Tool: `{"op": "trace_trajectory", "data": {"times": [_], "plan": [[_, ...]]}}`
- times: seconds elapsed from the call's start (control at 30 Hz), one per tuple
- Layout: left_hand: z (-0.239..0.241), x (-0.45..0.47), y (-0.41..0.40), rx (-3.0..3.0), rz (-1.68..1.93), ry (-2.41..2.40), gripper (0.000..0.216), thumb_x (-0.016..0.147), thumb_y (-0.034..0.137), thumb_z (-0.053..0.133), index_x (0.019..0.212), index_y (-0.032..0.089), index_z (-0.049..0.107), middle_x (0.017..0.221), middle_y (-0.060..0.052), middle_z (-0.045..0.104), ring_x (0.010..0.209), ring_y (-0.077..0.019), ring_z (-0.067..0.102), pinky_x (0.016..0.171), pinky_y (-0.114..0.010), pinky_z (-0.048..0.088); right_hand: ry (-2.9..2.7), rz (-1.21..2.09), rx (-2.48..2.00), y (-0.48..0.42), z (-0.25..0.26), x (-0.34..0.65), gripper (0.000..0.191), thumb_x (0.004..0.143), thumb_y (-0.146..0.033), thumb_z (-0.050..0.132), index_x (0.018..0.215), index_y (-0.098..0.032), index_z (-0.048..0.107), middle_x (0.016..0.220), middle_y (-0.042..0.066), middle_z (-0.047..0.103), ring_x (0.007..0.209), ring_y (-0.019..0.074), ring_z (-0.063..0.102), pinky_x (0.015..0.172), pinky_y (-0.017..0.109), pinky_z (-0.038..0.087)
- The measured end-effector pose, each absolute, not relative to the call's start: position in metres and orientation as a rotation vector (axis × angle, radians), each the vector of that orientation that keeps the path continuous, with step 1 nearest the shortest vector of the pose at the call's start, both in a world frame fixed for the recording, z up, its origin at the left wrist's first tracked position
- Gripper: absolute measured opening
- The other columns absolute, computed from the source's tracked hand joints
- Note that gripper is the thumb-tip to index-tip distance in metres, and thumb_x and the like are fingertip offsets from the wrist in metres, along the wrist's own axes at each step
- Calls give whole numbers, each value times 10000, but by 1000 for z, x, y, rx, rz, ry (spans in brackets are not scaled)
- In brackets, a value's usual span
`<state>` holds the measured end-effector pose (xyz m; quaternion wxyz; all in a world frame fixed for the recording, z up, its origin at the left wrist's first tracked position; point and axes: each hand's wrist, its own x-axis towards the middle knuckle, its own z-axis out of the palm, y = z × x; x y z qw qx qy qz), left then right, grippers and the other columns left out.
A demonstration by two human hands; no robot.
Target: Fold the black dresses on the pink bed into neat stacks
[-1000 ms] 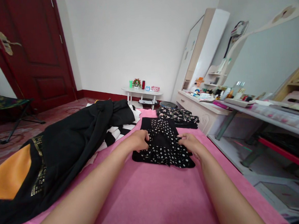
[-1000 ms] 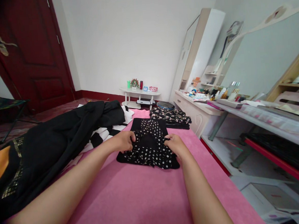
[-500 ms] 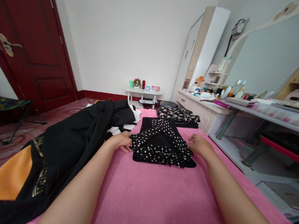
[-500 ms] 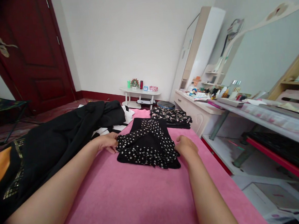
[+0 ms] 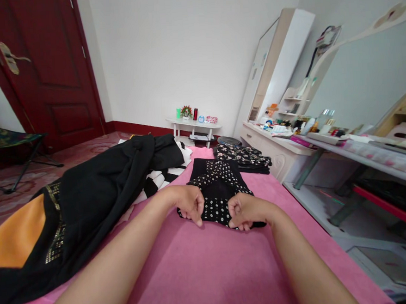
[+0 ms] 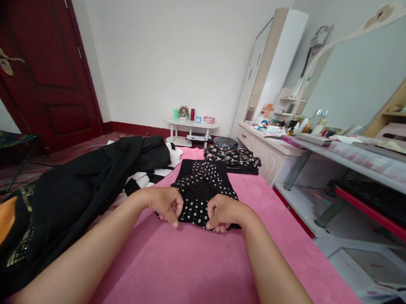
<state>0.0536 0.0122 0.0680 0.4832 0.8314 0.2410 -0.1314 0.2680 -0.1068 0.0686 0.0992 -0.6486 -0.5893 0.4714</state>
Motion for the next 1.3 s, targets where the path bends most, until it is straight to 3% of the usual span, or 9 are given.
{"op": "trace_trajectory", "data": {"times": [0.1, 0.2, 0.33, 0.4, 0.47, 0.67, 0.9, 1.07, 1.3], "plan": [[70, 57, 4, 1967, -494, 615, 271, 567, 391, 795, 611, 162, 655, 549, -14, 635, 505, -123, 591, 516, -221, 460, -1798, 1545, -1846, -111, 78, 265, 224, 616, -341, 731, 654, -148, 625, 486, -8, 611, 433, 96, 559, 432, 178, 434], [69, 60, 4, 1873, -425, 475, 323, 656, 483, 728, 729, 171, 685, 657, -42, 689, 565, -139, 642, 522, -212, 462, -1765, 1487, -1662, -107, 80, 261, 259, 673, -383, 705, 741, -136, 666, 519, -8, 616, 433, 78, 535, 453, 177, 443], [53, 75, 17, 1871, 350, 563, 245, 793, 384, 611, 888, 163, 660, 746, -37, 688, 599, -131, 633, 569, -242, 493, -1289, 880, -1651, -84, 45, 264, 200, 723, -330, 634, 811, -151, 627, 653, 4, 637, 474, 80, 552, 432, 174, 430], [42, 85, 24, 2037, 706, 710, 142, 775, 226, 608, 886, 155, 662, 819, -46, 681, 719, -147, 635, 690, -277, 513, -1115, 597, -1663, -73, 23, 269, 153, 725, -271, 588, 829, -160, 601, 652, 0, 622, 480, 98, 565, 421, 186, 428], [34, 94, 30, 2296, 885, 795, 234, 694, 109, 643, 919, 167, 677, 954, -58, 664, 901, -182, 610, 850, -308, 484, -1115, 445, -1663, -67, 8, 272, 149, 729, -249, 550, 843, -168, 603, 633, -6, 614, 486, 115, 576, 448, 208, 445], [32, 117, 41, 2694, 703, 909, 392, 703, 134, 649, 1087, 213, 667, 1105, -68, 620, 1055, -237, 560, 948, -316, 426, -1244, 325, -1659, -70, 4, 272, 172, 757, -291, 513, 828, -188, 630, 761, 24, 680, 537, 137, 608, 553, 253, 489], [39, 134, 61, 2441, 755, 1068, 178, 788, 193, 558, 838, 199, 728, 927, -55, 705, 944, -225, 609, 893, -306, 435, -1229, 354, -1644, -70, 3, 272, 165, 751, -282, 512, 821, -185, 626, 716, 12, 651, 536, 138, 599, 527, 243, 475], [39, 132, 95, 2241, 776, 1314, 284, 840, 228, 443, 905, 131, 702, 844, -46, 709, 821, -179, 644, 748, -241, 473, -1220, 378, -1630, -70, 4, 271, 165, 755, -280, 511, 828, -184, 623, 730, 16, 653, 543, 137, 596, 526, 241, 474], [26, 107, 103, 2140, 681, 1667, 183, 768, 245, 578, 847, 128, 696, 942, -175, 685, 938, -307, 638, 781, -347, 469, -1214, 381, -1628, -70, 4, 271, 165, 760, -296, 508, 819, -193, 623, 745, 19, 658, 556, 141, 596, 528, 245, 489]]}}
